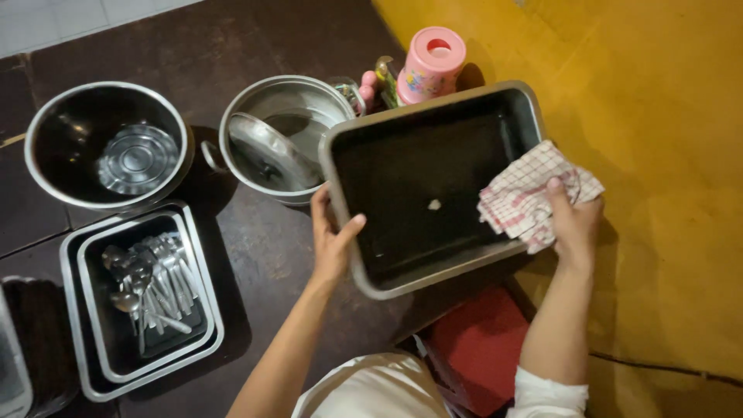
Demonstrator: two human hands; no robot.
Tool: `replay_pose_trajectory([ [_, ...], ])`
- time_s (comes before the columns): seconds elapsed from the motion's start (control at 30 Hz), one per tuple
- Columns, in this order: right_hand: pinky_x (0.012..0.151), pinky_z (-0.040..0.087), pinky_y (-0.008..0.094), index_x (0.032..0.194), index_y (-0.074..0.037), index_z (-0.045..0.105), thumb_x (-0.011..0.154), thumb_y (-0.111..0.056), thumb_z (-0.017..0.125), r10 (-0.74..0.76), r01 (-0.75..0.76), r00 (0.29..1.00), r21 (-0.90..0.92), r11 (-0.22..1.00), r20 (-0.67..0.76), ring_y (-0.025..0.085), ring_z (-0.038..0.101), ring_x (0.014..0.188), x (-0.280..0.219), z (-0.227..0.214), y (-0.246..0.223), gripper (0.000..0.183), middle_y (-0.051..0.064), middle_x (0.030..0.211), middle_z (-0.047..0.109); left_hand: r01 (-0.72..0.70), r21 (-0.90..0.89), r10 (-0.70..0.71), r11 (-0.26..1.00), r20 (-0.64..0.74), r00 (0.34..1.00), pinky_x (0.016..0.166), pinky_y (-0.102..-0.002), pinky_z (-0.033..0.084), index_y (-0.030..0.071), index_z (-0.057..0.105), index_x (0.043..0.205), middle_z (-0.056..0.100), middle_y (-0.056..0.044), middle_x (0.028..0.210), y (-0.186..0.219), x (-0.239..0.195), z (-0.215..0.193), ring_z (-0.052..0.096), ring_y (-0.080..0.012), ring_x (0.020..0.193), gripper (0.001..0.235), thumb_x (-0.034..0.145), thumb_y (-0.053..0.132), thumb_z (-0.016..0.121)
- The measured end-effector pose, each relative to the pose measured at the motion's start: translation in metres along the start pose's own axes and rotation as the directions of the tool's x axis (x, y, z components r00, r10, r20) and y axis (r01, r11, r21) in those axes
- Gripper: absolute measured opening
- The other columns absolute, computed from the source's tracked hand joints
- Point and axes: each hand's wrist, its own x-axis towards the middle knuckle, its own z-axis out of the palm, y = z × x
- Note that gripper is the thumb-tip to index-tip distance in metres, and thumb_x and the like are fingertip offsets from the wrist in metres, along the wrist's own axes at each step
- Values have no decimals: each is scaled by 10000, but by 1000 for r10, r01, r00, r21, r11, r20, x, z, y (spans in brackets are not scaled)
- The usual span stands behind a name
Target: Wiping and drying metal food containers and bowls with a cloth.
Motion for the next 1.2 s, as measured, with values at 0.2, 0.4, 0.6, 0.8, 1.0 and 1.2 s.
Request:
replay_pose_trajectory([
  [0.2,1017,517,313,1305,20,611,1041,-95,703,73,-91,994,236,967,85,146,627,1104,-60,81,-23,302,56,1227,673,181,-138,-203,974,-173,964,1086,-361,436,153,301,1559,523,-57,1421,61,-46,-88,524,-211,1285,830,848,179,728],
  [0.4,1007,517,314,1300,-2,625,1038,-54,626,112,-249,944,447,859,310,139,642,1101,-112,178,-64,268,51,1218,691,227,-369,-334,901,-257,907,932,-432,544,27,489,1356,603,-94,1117,34,-139,-252,629,-256,1032,579,830,100,720],
  [0.6,981,514,311,1274,14,618,1017,-54,652,102,-322,860,377,869,500,143,636,1077,-176,261,-74,268,43,1186,693,212,-355,-373,911,-485,791,840,-404,537,74,530,1326,651,-81,1095,142,-191,-259,644,-239,975,551,794,156,647],
  [0.8,862,562,362,1203,32,650,1027,-107,684,-114,125,956,-22,992,270,237,705,979,-241,319,-102,227,131,1090,726,105,-202,-207,974,-592,779,974,-369,503,15,553,1389,661,-125,1233,142,-213,-289,640,-257,1098,626,783,158,614],
  [1.0,676,581,386,1194,-25,724,1066,-220,621,35,-126,637,60,990,770,219,711,790,-350,397,-120,256,126,924,766,67,24,-40,997,-586,809,1129,-335,399,15,407,1568,529,-147,1504,126,-207,-283,527,-254,1350,863,764,160,684],
  [1.2,1125,386,539,1416,120,487,798,53,562,-665,481,156,532,697,730,510,504,1363,-359,415,-153,627,397,1417,550,70,50,-39,996,-464,885,1134,-361,396,59,257,1634,463,-132,1573,122,-201,-283,492,-241,1381,944,829,246,712],
])
